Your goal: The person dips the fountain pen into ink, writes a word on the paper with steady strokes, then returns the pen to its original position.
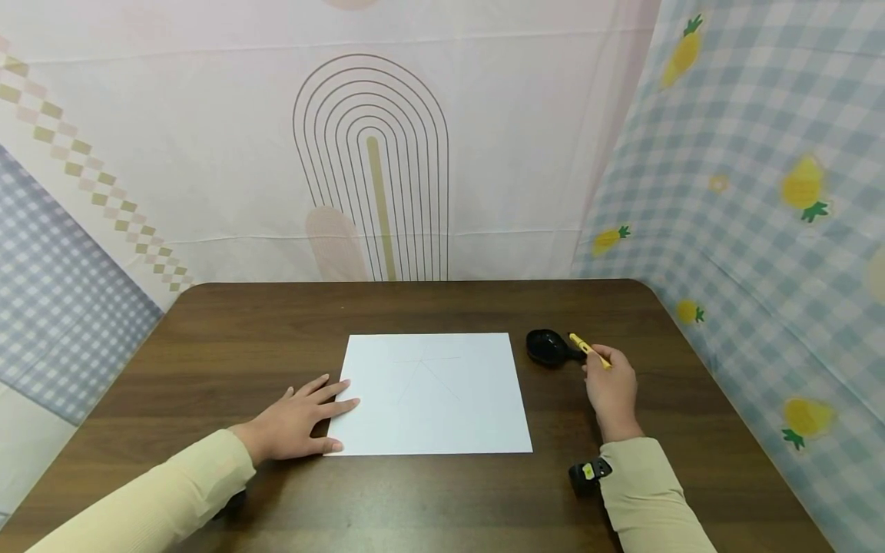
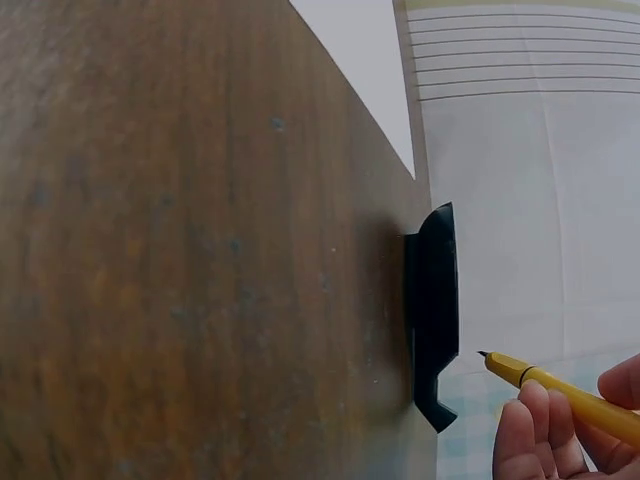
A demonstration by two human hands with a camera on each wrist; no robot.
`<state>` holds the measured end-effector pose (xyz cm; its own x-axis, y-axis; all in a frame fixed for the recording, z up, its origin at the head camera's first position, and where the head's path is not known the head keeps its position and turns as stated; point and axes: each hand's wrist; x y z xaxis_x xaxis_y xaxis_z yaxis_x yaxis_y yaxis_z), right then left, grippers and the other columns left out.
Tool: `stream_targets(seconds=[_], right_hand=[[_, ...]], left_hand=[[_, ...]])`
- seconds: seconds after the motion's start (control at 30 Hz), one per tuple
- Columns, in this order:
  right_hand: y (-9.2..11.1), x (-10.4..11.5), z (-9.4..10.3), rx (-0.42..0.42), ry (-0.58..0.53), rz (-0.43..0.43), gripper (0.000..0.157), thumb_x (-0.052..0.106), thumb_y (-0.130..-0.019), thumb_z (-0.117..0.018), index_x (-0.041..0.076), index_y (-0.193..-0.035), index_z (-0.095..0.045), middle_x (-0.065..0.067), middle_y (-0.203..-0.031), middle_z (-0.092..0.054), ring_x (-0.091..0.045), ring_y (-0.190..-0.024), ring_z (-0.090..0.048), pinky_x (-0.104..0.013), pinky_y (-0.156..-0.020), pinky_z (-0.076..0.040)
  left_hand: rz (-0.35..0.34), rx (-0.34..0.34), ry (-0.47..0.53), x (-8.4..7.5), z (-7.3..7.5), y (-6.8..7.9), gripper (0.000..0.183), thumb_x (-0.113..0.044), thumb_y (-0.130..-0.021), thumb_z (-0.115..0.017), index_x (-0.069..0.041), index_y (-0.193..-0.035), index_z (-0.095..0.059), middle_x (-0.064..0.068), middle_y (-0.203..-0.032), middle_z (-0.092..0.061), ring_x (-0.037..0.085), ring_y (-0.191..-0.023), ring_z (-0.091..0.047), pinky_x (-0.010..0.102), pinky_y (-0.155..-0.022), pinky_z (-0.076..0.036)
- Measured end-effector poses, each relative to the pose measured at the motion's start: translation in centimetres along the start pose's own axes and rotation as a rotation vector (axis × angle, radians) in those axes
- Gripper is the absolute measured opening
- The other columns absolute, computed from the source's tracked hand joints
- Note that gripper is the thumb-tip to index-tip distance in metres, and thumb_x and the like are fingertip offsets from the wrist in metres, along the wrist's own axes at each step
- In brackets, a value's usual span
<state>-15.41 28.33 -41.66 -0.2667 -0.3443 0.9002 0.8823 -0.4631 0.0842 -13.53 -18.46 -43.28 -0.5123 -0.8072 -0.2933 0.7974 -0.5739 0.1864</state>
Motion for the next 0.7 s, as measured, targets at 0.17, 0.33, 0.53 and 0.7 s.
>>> stream_targets(seconds=[0.17, 0.33, 0.53, 0.7], right_hand=[[0.02, -0.19, 0.01, 0.009, -0.001, -0.024, 0.043, 0.020, -0.103, -0.038, -0.003, -0.138, -0.046, -0.020, -0.126, -0.053, -0.006, -0.085, -0.055, -0.019, -0.070, -0.051], [-0.09, -0.48, -0.14, 0.006, -0.019, -0.037, 0.042, 0.017, -0.102, -0.039, -0.004, -0.138, -0.046, -0.019, -0.125, -0.053, -0.006, -0.087, -0.055, -0.019, -0.070, -0.051], [-0.05, -0.68, -0.14, 0.003, -0.034, -0.052, 0.042, 0.016, -0.102, -0.040, -0.005, -0.138, -0.046, -0.020, -0.123, -0.054, -0.002, -0.081, -0.056, -0.018, -0.068, -0.051], [-0.13, -0.89, -0.14, -0.002, -0.046, -0.072, 0.042, 0.015, -0.101, -0.041, -0.005, -0.138, -0.046, -0.020, -0.122, -0.054, -0.002, -0.080, -0.057, -0.019, -0.067, -0.051]], left_hand=[[0.001, 0.003, 0.003, 0.03, -0.03, -0.04, 0.067, -0.057, -0.087, -0.062, -0.030, -0.146, -0.045, 0.004, -0.158, -0.029, 0.040, -0.145, -0.018, 0.075, -0.099, -0.023], [0.001, 0.005, -0.005, 0.03, -0.04, -0.03, 0.067, -0.057, -0.087, -0.062, -0.031, -0.146, -0.045, 0.004, -0.158, -0.028, 0.040, -0.145, -0.018, 0.075, -0.099, -0.023], [0.001, 0.002, -0.001, 0.01, -0.02, -0.01, 0.067, -0.057, -0.087, -0.062, -0.030, -0.146, -0.045, 0.004, -0.158, -0.028, 0.040, -0.145, -0.018, 0.075, -0.099, -0.023], [0.002, -0.001, -0.004, 0.01, -0.04, 0.03, 0.067, -0.057, -0.087, -0.062, -0.030, -0.146, -0.045, 0.004, -0.158, -0.028, 0.040, -0.145, -0.019, 0.075, -0.099, -0.023]])
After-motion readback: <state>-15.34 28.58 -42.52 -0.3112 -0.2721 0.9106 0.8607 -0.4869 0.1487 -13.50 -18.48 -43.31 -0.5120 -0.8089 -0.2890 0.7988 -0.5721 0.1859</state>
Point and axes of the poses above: each hand's wrist, its own y-axis away from the middle knuckle, its own z-axis out of the back of the hand, x = y × z
